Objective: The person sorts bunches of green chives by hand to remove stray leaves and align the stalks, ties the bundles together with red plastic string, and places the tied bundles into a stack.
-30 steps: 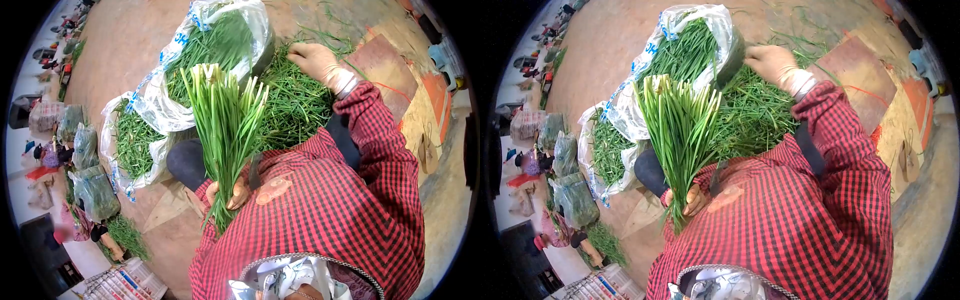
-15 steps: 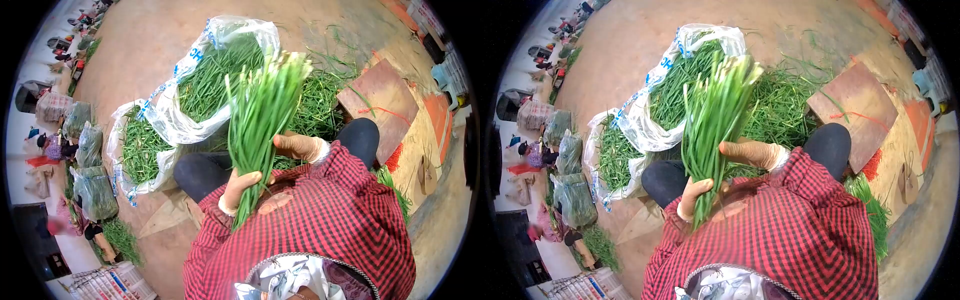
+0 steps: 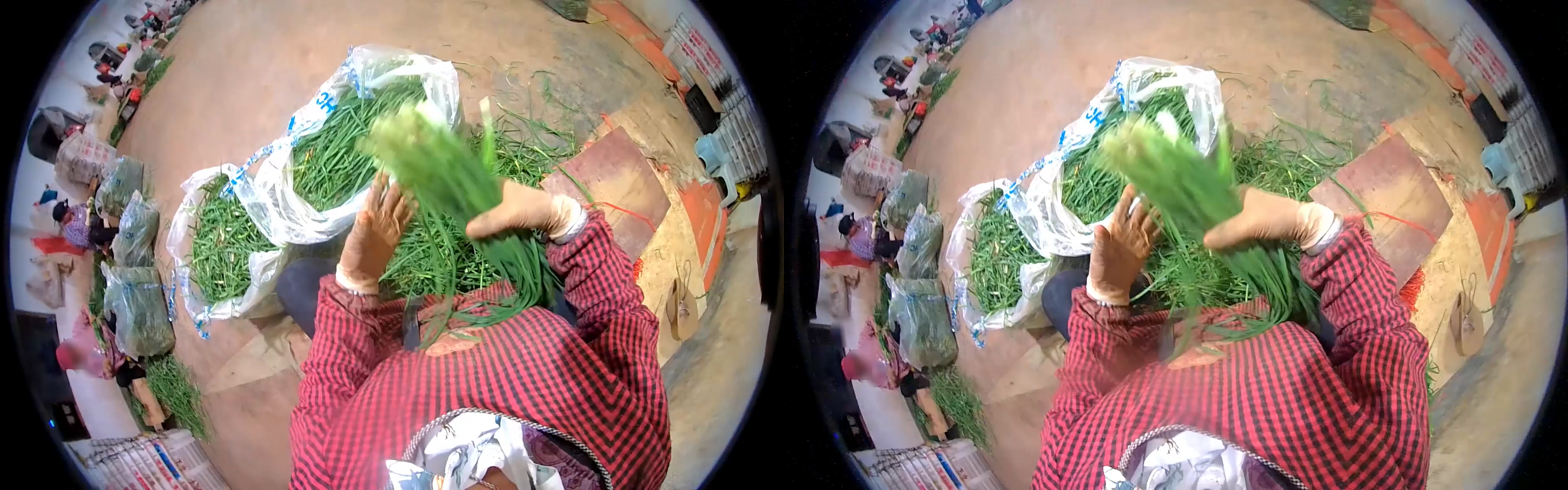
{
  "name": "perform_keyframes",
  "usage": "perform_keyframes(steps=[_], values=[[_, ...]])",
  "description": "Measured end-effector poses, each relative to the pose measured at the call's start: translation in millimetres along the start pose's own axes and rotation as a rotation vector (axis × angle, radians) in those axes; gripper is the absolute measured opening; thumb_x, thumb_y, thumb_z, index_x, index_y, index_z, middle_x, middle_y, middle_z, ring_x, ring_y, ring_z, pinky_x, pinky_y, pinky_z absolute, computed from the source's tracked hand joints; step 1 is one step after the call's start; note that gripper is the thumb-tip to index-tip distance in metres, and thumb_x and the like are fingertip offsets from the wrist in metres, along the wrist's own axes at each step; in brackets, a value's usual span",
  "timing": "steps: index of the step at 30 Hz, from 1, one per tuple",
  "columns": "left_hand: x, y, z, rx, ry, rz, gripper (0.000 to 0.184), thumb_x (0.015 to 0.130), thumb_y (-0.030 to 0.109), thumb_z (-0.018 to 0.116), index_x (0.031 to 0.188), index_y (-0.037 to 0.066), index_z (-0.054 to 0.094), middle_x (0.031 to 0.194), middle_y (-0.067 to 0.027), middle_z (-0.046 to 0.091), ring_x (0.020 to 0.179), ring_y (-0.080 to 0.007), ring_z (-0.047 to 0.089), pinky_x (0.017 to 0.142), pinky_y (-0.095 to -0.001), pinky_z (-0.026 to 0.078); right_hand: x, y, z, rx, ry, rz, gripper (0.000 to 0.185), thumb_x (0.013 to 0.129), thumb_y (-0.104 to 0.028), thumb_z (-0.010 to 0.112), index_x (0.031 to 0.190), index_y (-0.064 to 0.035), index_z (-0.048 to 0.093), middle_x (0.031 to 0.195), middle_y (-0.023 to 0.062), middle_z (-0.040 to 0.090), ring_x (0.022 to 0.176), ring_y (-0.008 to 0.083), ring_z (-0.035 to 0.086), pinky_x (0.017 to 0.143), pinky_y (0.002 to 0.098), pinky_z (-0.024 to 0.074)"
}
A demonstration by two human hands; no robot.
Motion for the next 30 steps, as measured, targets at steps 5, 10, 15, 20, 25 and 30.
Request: perform_keyframes(steps=[5, 10, 15, 20, 25, 30], values=[[-3, 1, 32, -0.224, 0.062, 0.010, 0.079, 0.081, 0.024, 0.072, 0.146, 0.006, 0.032, 0.141, -0.0155, 0.046, 0.129, -0.0283, 0.047, 0.109, -0.0440, 0.036, 6, 21, 44, -0.119, -0.061, -0.161, 0.085, 0.081, -0.033, 0.077, 0.143, 0.0008, 0.030, 0.133, 0.0129, 0.052, 0.122, 0.0206, 0.049, 0.105, 0.0339, 0.0376], [-11, -5, 21, -0.239, 0.083, -0.058, 0.081, 0.079, 0.013, 0.070, 0.148, 0.004, 0.027, 0.141, -0.0170, 0.046, 0.129, -0.0290, 0.046, 0.110, -0.0433, 0.036, 6, 23, 28, -0.239, 0.275, -0.354, 0.050, 0.098, -0.042, 0.052, 0.132, -0.0040, 0.051, 0.115, 0.0135, 0.064, 0.108, 0.0228, 0.061, 0.093, 0.0343, 0.0462], [-8, 1, 33, -0.096, -0.006, -0.002, 0.096, 0.074, 0.013, 0.073, 0.152, 0.007, 0.017, 0.144, -0.0174, 0.043, 0.131, -0.0293, 0.044, 0.113, -0.0432, 0.032, 9, 6, 24, -0.583, 0.347, -0.275, 0.044, 0.101, -0.045, 0.042, 0.120, -0.0096, 0.060, 0.096, 0.0173, 0.068, 0.090, 0.0342, 0.066, 0.080, 0.0388, 0.0500], [-3, -2, 31, -0.060, 0.069, -0.019, 0.090, 0.070, 0.016, 0.072, 0.148, 0.006, 0.030, 0.129, -0.0198, 0.055, 0.117, -0.0288, 0.056, 0.105, -0.0435, 0.043, 24, 16, 41, -0.690, 0.162, -0.218, 0.054, 0.101, -0.051, 0.033, 0.110, -0.0067, 0.063, 0.094, 0.0209, 0.068, 0.090, 0.0390, 0.065, 0.079, 0.0436, 0.0494], [-8, -15, 17, -0.070, 0.131, -0.036, 0.069, 0.073, 0.008, 0.071, 0.135, -0.004, 0.043, 0.094, -0.0078, 0.065, 0.090, -0.0181, 0.063, 0.082, -0.0298, 0.050, 15, -9, 23, -0.891, 0.274, -0.240, 0.045, 0.084, -0.048, 0.064, 0.099, -0.0055, 0.067, 0.086, 0.0154, 0.068, 0.080, 0.0287, 0.066, 0.075, 0.0374, 0.0505], [-3, -18, 16, 0.056, 0.234, -0.029, 0.064, 0.073, 0.004, 0.072, 0.131, -0.003, 0.047, 0.097, -0.0040, 0.064, 0.090, -0.0147, 0.062, 0.085, -0.0275, 0.049, 14, -54, 34, -0.539, 0.405, -0.338, 0.019, 0.087, -0.019, 0.068, 0.094, -0.0015, 0.066, 0.073, 0.0025, 0.059, 0.068, 0.0072, 0.052, 0.060, 0.0251, 0.0438]])
Point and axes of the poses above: each hand's wrist, its own x-axis towards the middle knuckle, its own z-axis out of the palm, y = z × x, the point moved 7 cm from there along x, towards the middle knuckle
